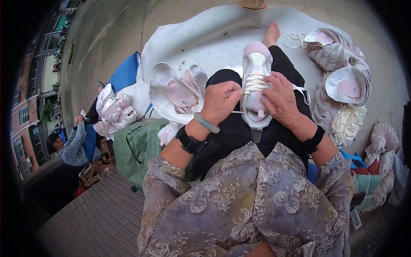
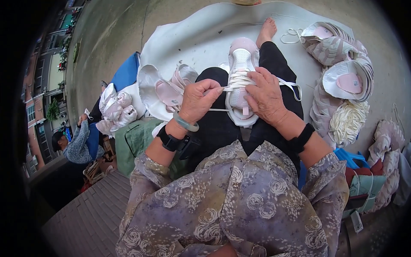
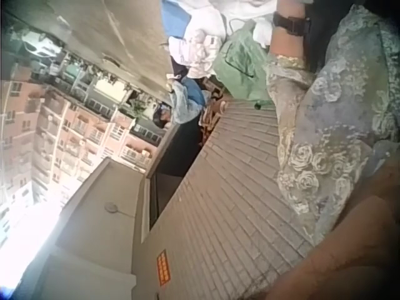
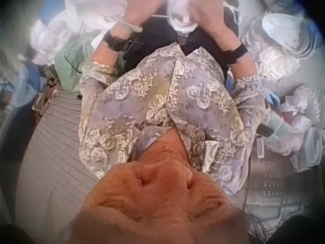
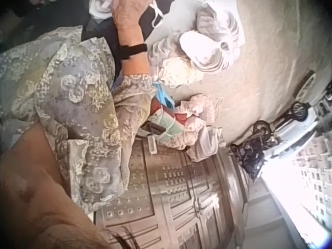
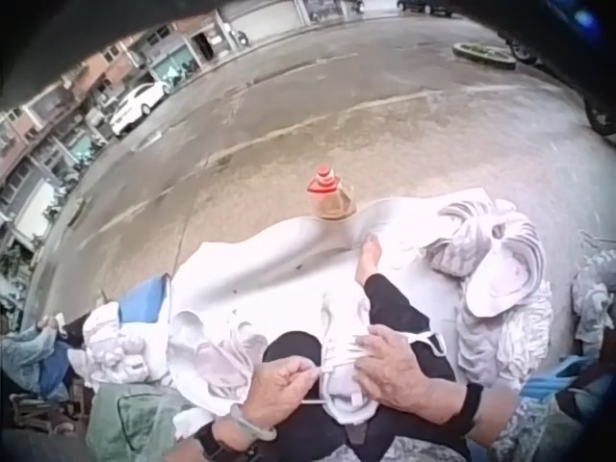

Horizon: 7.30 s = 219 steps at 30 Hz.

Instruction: Threading laces through the eyelets of a pink and white sneaker.

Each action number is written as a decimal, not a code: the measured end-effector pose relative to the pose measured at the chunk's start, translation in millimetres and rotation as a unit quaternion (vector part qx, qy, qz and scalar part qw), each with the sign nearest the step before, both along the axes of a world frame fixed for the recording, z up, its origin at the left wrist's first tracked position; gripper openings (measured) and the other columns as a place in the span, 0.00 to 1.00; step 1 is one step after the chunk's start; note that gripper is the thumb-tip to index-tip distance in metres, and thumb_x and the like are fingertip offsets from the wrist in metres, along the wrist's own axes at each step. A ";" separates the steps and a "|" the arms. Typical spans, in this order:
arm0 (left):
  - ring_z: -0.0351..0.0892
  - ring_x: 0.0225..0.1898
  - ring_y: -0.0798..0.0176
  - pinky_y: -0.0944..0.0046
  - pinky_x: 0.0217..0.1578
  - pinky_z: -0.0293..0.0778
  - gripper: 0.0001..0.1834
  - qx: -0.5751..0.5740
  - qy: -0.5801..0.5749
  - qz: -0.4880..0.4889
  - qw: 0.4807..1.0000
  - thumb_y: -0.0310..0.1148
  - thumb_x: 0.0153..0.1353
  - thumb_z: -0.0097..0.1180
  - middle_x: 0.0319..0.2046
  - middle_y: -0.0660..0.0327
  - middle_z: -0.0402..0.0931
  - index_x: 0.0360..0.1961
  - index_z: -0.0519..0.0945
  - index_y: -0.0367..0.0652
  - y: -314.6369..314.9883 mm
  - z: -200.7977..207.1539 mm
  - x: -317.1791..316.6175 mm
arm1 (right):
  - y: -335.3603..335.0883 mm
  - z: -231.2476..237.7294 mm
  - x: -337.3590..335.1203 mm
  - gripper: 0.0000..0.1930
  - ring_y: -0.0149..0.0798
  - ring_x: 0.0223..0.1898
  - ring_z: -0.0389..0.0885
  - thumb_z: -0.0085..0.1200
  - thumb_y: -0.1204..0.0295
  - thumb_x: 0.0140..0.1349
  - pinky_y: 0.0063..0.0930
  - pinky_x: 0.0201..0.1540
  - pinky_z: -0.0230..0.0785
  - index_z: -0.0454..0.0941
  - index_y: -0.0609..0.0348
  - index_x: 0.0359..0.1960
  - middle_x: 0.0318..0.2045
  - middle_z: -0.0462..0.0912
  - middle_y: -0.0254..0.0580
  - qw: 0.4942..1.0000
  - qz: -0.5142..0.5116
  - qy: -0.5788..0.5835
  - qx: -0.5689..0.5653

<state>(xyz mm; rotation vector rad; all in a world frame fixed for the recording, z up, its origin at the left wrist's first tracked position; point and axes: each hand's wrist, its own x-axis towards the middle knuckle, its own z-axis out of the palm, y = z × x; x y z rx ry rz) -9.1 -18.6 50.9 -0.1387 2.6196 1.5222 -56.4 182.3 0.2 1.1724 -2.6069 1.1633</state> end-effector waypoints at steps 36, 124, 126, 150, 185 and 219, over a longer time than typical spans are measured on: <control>0.72 0.22 0.52 0.56 0.21 0.66 0.04 -0.343 0.080 -0.172 0.920 0.31 0.49 0.51 0.18 0.58 0.69 0.21 0.73 0.45 28.5 -32.7 -11.1 | 3.3 -18.0 -2.3 0.12 0.47 0.51 0.65 0.53 0.77 0.41 0.43 0.52 0.55 0.72 0.61 0.30 0.46 0.69 0.45 0.999 -0.004 0.038 -0.002; 0.70 0.33 0.56 0.60 0.35 0.63 0.07 -0.180 0.235 -0.105 0.949 0.25 0.41 0.54 0.28 0.62 0.73 0.26 0.74 0.43 30.1 -28.6 -9.7 | 135.2 -24.5 23.2 0.12 0.44 0.39 0.72 0.55 0.73 0.46 0.35 0.47 0.58 0.71 0.57 0.34 0.34 0.74 0.40 0.985 -0.161 0.006 0.055; 0.69 0.34 0.56 0.60 0.36 0.62 0.06 -0.191 0.243 -0.120 0.943 0.27 0.42 0.54 0.29 0.62 0.73 0.26 0.75 0.43 43.7 -29.7 -11.9 | 97.3 -7.7 14.3 0.16 0.44 0.40 0.71 0.57 0.69 0.43 0.34 0.45 0.58 0.70 0.57 0.36 0.35 0.73 0.41 0.989 -0.144 0.019 -0.004; 0.66 0.34 0.59 0.58 0.36 0.57 0.03 -0.316 0.184 -0.153 0.918 0.32 0.39 0.56 0.30 0.64 0.69 0.17 0.77 0.46 66.7 -39.8 -26.6 | 19.5 -32.9 24.2 0.15 0.49 0.26 0.73 0.53 0.71 0.45 0.38 0.27 0.66 0.67 0.59 0.35 0.25 0.71 0.46 0.985 -0.138 -0.106 0.005; 0.66 0.44 0.49 0.49 0.46 0.57 0.09 -0.525 0.106 0.045 0.843 0.30 0.44 0.56 0.46 0.54 0.68 0.29 0.74 0.42 -112.6 6.0 98.0 | 21.3 -31.0 22.2 0.19 0.43 0.27 0.72 0.54 0.75 0.45 0.30 0.31 0.67 0.69 0.56 0.43 0.26 0.69 0.42 0.990 -0.090 -0.090 -0.052; 0.69 0.23 0.57 0.62 0.28 0.63 0.05 -0.096 0.067 -0.226 0.967 0.27 0.51 0.52 0.18 0.60 0.69 0.21 0.71 0.39 -23.0 18.4 29.1 | 17.4 -29.7 -3.4 0.09 0.26 0.25 0.68 0.48 0.77 0.48 0.20 0.29 0.63 0.72 0.61 0.33 0.24 0.71 0.31 0.820 -0.081 -0.528 -0.206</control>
